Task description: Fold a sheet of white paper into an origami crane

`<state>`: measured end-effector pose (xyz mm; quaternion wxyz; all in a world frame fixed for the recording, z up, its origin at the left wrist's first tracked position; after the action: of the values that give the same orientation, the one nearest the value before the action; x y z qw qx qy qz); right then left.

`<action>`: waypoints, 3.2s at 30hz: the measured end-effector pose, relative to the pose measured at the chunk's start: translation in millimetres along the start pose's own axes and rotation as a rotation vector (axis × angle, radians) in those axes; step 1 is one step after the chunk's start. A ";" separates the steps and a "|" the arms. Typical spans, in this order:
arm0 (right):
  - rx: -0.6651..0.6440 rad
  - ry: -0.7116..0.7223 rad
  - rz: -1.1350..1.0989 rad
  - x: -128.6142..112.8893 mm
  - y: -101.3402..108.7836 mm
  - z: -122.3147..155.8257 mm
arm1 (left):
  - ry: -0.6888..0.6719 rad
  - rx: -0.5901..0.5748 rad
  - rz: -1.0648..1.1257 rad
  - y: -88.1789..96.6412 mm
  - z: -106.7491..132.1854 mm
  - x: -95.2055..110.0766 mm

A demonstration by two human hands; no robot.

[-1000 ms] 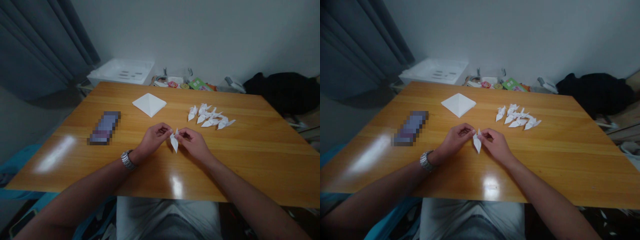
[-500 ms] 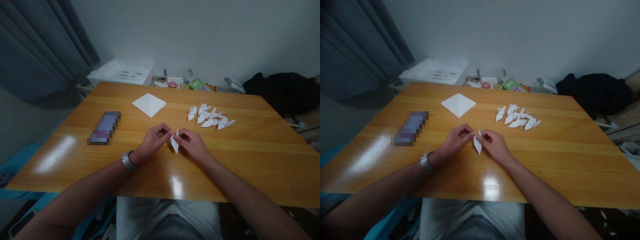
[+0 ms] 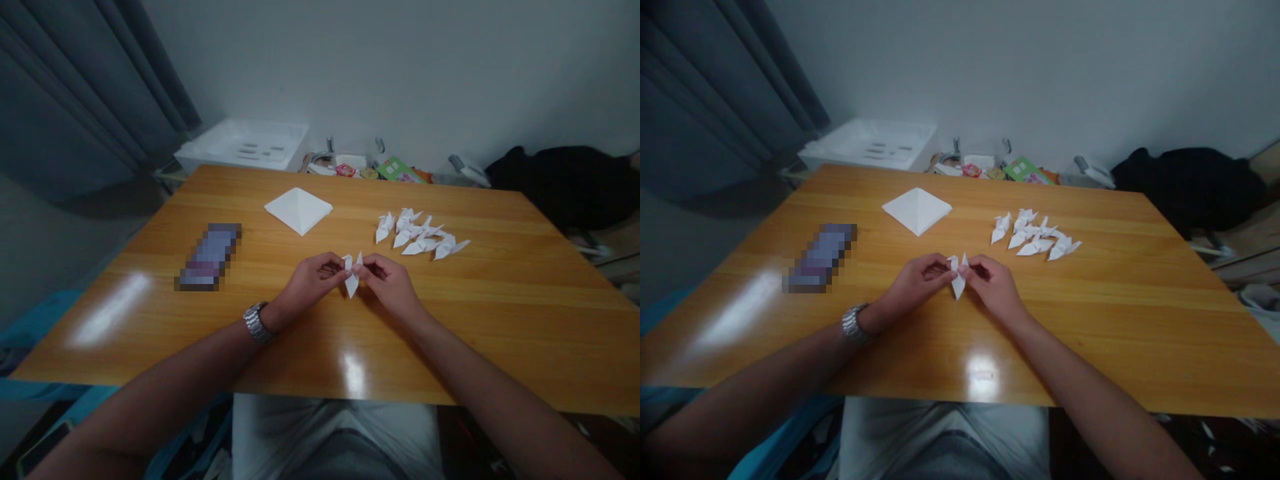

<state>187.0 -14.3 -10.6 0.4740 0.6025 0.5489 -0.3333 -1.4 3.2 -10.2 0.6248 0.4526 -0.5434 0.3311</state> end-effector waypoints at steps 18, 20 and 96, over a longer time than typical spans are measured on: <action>0.032 0.032 -0.045 -3.1 1.6 -1.4 | -0.018 0.006 -0.061 2.8 1.7 6.2; 0.046 0.008 -0.068 -1.9 0.9 -1.8 | -0.017 0.023 -0.062 3.2 1.6 6.5; -0.028 -0.135 -0.052 -3.6 15.3 -8.3 | -0.065 0.164 -0.200 18.0 -1.9 9.2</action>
<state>200.3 -7.0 -1.4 0.5095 0.5573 0.5359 -0.3777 -15.2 10.9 2.5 0.5974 0.5645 -0.4868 0.2957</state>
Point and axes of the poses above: each hand's wrist, its own z-axis away from the middle knuckle, its own y-axis out of the back of the hand, x = y × z, the point moved 2 cm from there along -z, towards the middle knuckle, and after that the axes turned 8 degrees about y, right-handed, at the moved point
